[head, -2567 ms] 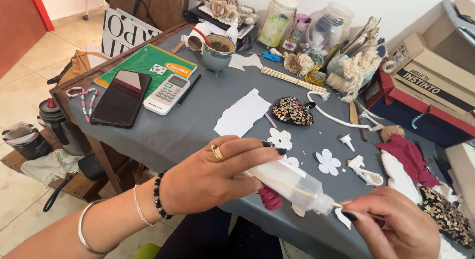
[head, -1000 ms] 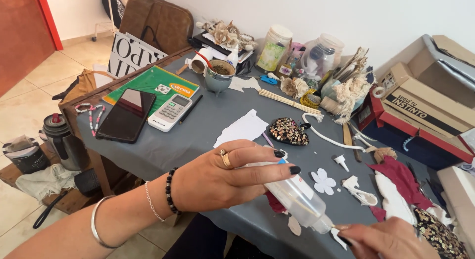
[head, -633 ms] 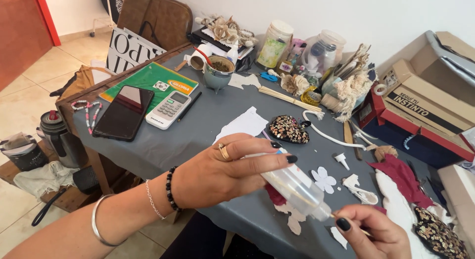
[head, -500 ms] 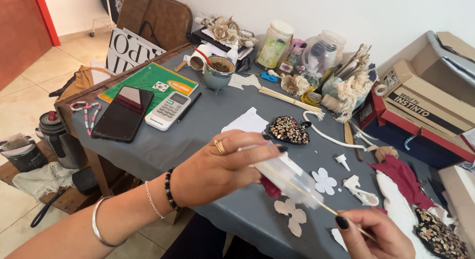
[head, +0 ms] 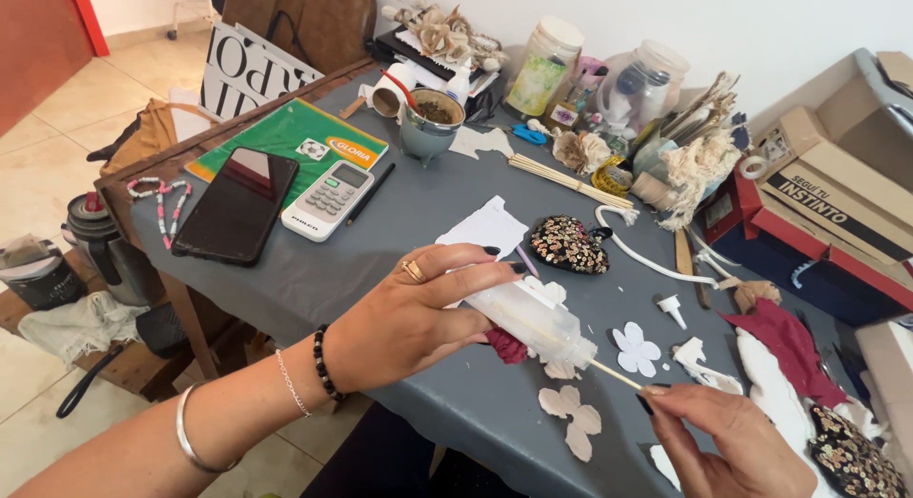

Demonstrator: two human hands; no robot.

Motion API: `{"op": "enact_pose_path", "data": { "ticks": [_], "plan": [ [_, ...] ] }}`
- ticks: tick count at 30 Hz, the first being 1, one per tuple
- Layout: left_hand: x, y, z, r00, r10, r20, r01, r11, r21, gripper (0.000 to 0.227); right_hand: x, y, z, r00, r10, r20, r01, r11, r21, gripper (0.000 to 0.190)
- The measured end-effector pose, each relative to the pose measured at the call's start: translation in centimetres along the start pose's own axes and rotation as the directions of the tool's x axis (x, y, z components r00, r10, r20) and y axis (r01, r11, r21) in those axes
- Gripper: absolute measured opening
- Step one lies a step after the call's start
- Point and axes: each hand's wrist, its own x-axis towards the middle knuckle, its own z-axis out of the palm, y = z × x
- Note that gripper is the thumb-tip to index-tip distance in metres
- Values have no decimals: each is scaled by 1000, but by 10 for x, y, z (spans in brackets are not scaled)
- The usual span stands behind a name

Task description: Crafting a decorative rose from fabric by cutting, applying glue, and folding.

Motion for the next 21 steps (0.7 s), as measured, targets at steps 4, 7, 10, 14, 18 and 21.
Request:
{"op": "enact_pose_path", "data": {
  "ticks": [4,7,10,14,18,21],
  "plan": [
    [-6,-2,1,1000,-23,6,23,999,-32,10,5,-8,-1,998,-51,-44,48,996,-70,29],
    [-8,-3,1,999,-35,2,35,998,-44,16,2,9,4,994,-69,-86,66,997,-42,36],
    [-11,-4,2,999,-42,9,42,999,-25,16,8,-9,-5,999,8,48,-2,993,-117,31],
    [-14,-5,2,999,-49,3,49,998,-34,16,12,-89,-1,870,-343,-355,303,939,-163,18],
    [-16,-3,6,999,-34,-1,34,999,-16,12,11,-76,15,866,-316,-387,222,937,-268,12],
    [-14,1,7,1000,-17,6,17,1000,-8,17,16,-78,17,822,-428,-376,323,894,-311,14]
  ]
}}
